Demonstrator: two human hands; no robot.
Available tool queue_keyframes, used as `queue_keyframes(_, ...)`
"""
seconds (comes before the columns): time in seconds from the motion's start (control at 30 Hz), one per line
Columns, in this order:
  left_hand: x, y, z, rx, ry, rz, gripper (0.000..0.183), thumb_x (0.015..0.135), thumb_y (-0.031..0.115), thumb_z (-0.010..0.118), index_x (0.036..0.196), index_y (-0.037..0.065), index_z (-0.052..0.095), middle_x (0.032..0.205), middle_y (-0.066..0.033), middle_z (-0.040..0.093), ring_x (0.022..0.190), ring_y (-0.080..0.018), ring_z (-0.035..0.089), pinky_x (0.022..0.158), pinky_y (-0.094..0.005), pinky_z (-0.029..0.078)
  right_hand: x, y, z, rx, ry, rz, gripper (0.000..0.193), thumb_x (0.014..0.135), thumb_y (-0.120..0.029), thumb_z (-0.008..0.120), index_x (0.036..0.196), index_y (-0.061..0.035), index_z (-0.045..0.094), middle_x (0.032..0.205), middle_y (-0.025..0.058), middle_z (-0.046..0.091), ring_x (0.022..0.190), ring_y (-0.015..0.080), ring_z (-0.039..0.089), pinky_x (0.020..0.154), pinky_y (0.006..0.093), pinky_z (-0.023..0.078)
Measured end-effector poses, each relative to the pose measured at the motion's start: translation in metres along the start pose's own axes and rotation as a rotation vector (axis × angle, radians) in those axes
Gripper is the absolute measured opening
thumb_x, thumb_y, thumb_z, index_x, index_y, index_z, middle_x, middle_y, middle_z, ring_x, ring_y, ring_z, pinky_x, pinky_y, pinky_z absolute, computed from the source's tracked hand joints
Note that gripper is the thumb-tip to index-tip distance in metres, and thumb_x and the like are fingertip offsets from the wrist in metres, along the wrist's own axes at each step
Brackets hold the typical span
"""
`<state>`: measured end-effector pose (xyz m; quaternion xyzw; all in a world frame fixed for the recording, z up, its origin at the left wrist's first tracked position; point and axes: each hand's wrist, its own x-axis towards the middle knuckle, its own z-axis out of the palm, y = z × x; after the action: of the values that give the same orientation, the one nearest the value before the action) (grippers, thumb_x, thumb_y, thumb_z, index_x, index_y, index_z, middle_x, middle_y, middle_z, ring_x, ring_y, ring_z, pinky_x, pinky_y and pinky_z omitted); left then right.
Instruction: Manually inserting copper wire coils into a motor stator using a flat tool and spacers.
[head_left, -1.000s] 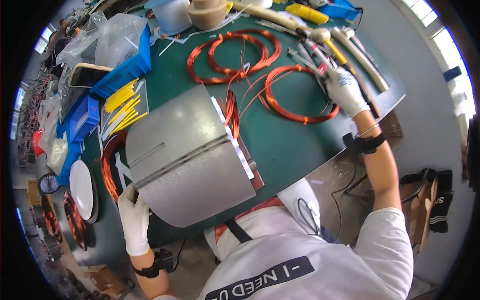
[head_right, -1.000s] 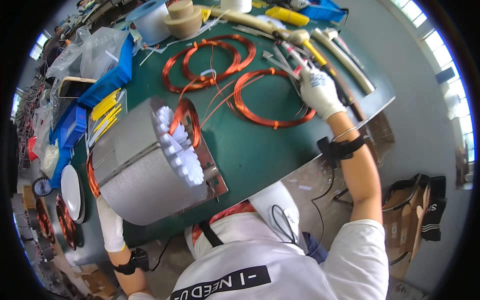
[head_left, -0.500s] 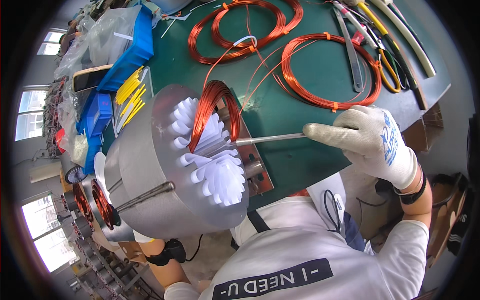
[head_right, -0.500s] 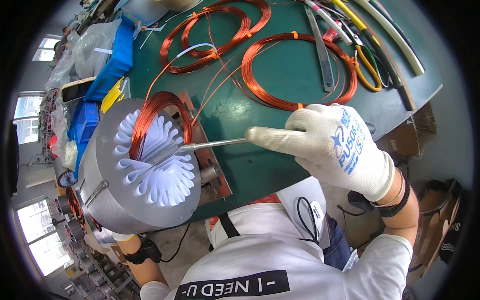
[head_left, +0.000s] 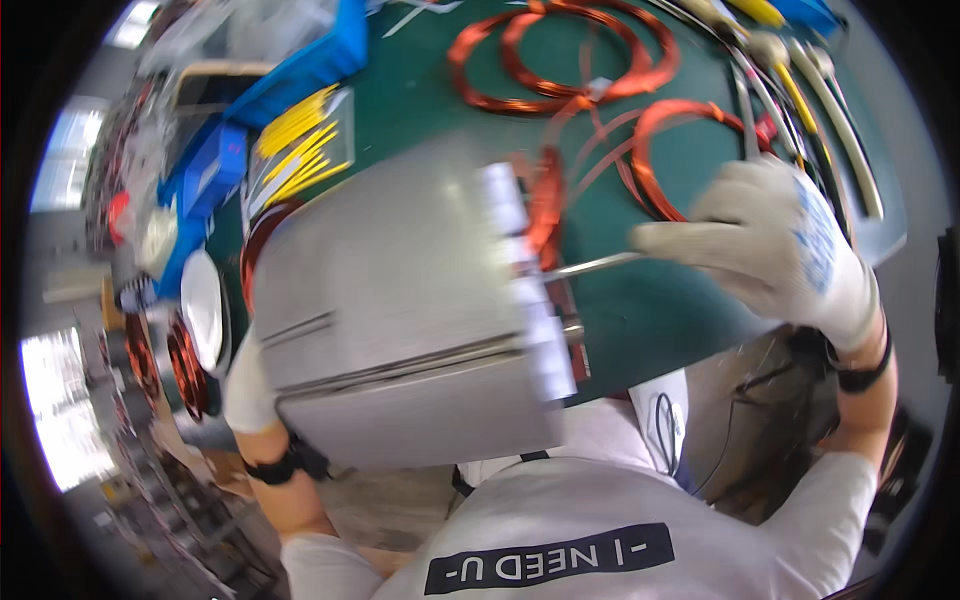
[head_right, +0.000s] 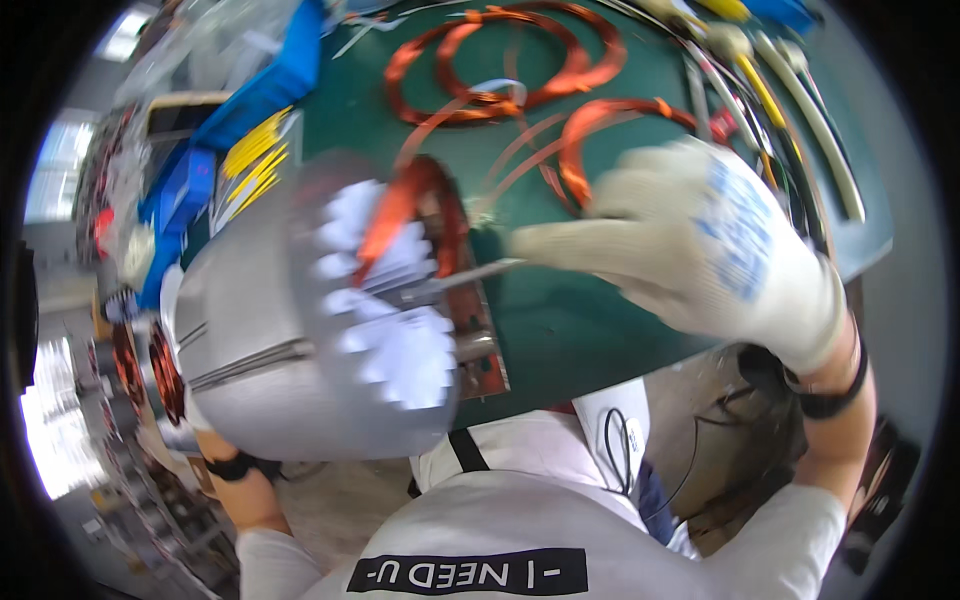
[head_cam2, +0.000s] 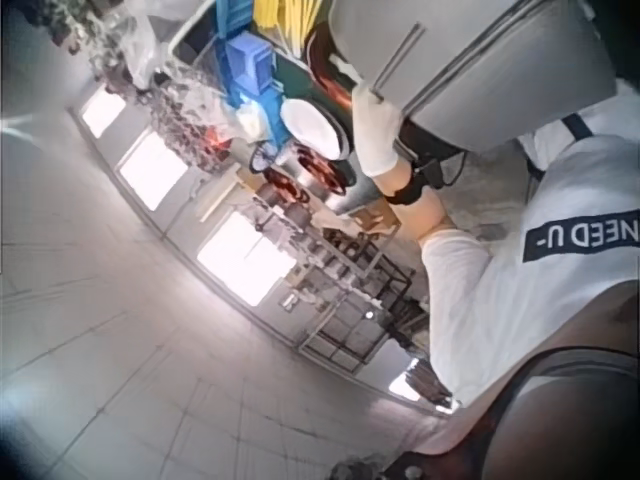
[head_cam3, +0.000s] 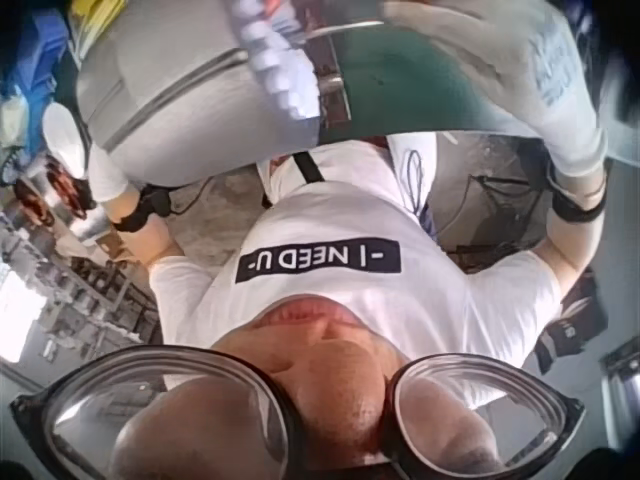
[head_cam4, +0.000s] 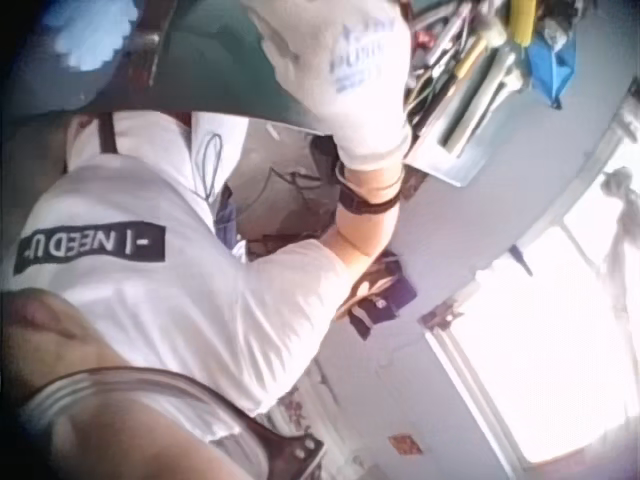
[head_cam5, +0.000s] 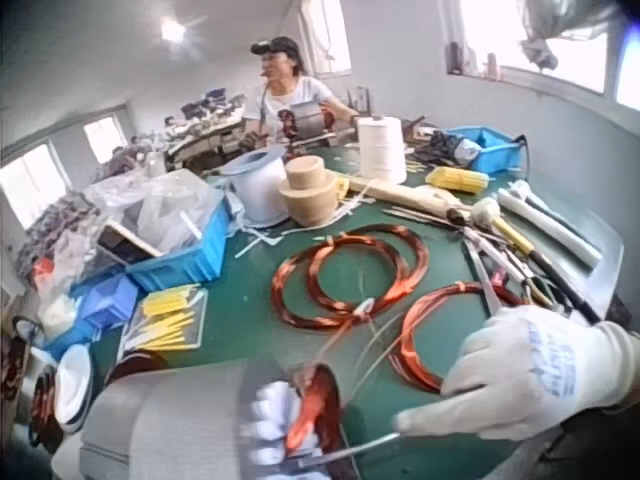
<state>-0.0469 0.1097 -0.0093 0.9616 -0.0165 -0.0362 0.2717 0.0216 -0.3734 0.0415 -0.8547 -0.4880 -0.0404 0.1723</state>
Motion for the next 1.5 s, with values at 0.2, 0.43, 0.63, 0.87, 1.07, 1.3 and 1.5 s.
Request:
queue_keyframes(0.2, 0.072, 0.054, -0.016, -0.229, -0.78, -0.031, 0.033, 0.088, 0.03, 0.069, 0.07, 0.002, 0.066, 0.058, -0.0021, 0.06, 0.05, -0.0088, 0.055, 0.049, -0.0262, 0.043, -0.08, 0.011, -0.024, 0.451, 0.157, 0.929, 0.068, 0.079, -0.051, 0.074, 0.117, 0.0037, 0.064, 0.091, 0.0066, 0.065, 0.085, 0.0135, 0.063, 0.076, 0.0267, 0.05)
queue_keyframes(0.43, 0.054, 0.03, -0.02, -0.38, -0.677, -0.122, 0.036, 0.084, 0.023, 0.071, 0.059, 0.001, 0.057, 0.05, -0.0035, 0.053, 0.043, -0.0082, 0.048, 0.043, -0.0264, 0.036, -0.032, -0.024, -0.074, 0.153, 0.099, 1.061, 0.029, 0.077, -0.011, 0.057, 0.097, 0.0073, 0.065, 0.083, 0.0082, 0.065, 0.073, 0.0143, 0.06, 0.068, 0.0273, 0.048)
queue_keyframes(0.63, 0.059, 0.028, -0.012, -0.484, -0.707, -0.062, 0.034, 0.083, 0.017, 0.068, 0.057, -0.001, 0.058, 0.051, -0.0058, 0.057, 0.041, -0.0106, 0.053, 0.04, -0.0267, 0.038, -0.039, 0.0, -0.075, 0.049, -0.017, 1.198, 0.028, 0.084, -0.015, 0.062, 0.106, 0.0042, 0.063, 0.096, 0.0089, 0.066, 0.084, 0.0131, 0.06, 0.072, 0.026, 0.048)
queue_keyframes(0.87, 0.054, 0.015, -0.001, -0.505, -0.613, 0.086, 0.023, 0.08, 0.01, 0.066, 0.061, -0.002, 0.064, 0.052, -0.008, 0.06, 0.041, -0.0128, 0.056, 0.04, -0.027, 0.039, -0.042, -0.03, -0.072, 0.246, 0.247, 1.415, 0.042, 0.085, -0.021, 0.069, 0.118, 0.0015, 0.058, 0.109, 0.0088, 0.064, 0.099, 0.0104, 0.058, 0.08, 0.0244, 0.046)
queue_keyframes(1.07, 0.051, 0.015, 0.007, -0.551, -0.542, 0.161, 0.02, 0.078, 0.008, 0.066, 0.062, -0.003, 0.065, 0.053, -0.0088, 0.06, 0.042, -0.0136, 0.056, 0.04, -0.0273, 0.039, 0.02, -0.049, -0.027, 0.779, 0.706, 1.528, 0.028, 0.09, -0.021, 0.062, 0.106, 0.0019, 0.066, 0.089, 0.0141, 0.072, 0.074, 0.0232, 0.069, 0.067, 0.034, 0.05)
queue_keyframes(1.3, 0.057, 0.03, -0.01, -0.534, -0.685, -0.077, 0.025, 0.078, 0.008, 0.067, 0.056, -0.003, 0.061, 0.05, -0.008, 0.058, 0.041, -0.0123, 0.054, 0.04, -0.028, 0.038, 0.02, -0.045, -0.034, 0.71, 0.471, 1.44, 0.031, 0.087, -0.02, 0.066, 0.107, 0.0031, 0.065, 0.093, 0.0112, 0.07, 0.08, 0.0175, 0.065, 0.069, 0.03, 0.049)
queue_keyframes(1.5, 0.06, 0.036, -0.012, -0.44, -0.744, -0.208, 0.031, 0.078, 0.009, 0.069, 0.052, -0.001, 0.055, 0.047, -0.006, 0.054, 0.04, -0.0099, 0.05, 0.039, -0.0272, 0.036, 0.003, -0.036, -0.073, 0.231, -0.177, 1.267, 0.033, 0.085, -0.019, 0.069, 0.109, 0.0041, 0.064, 0.096, 0.0088, 0.069, 0.085, 0.0126, 0.063, 0.071, 0.0266, 0.048)
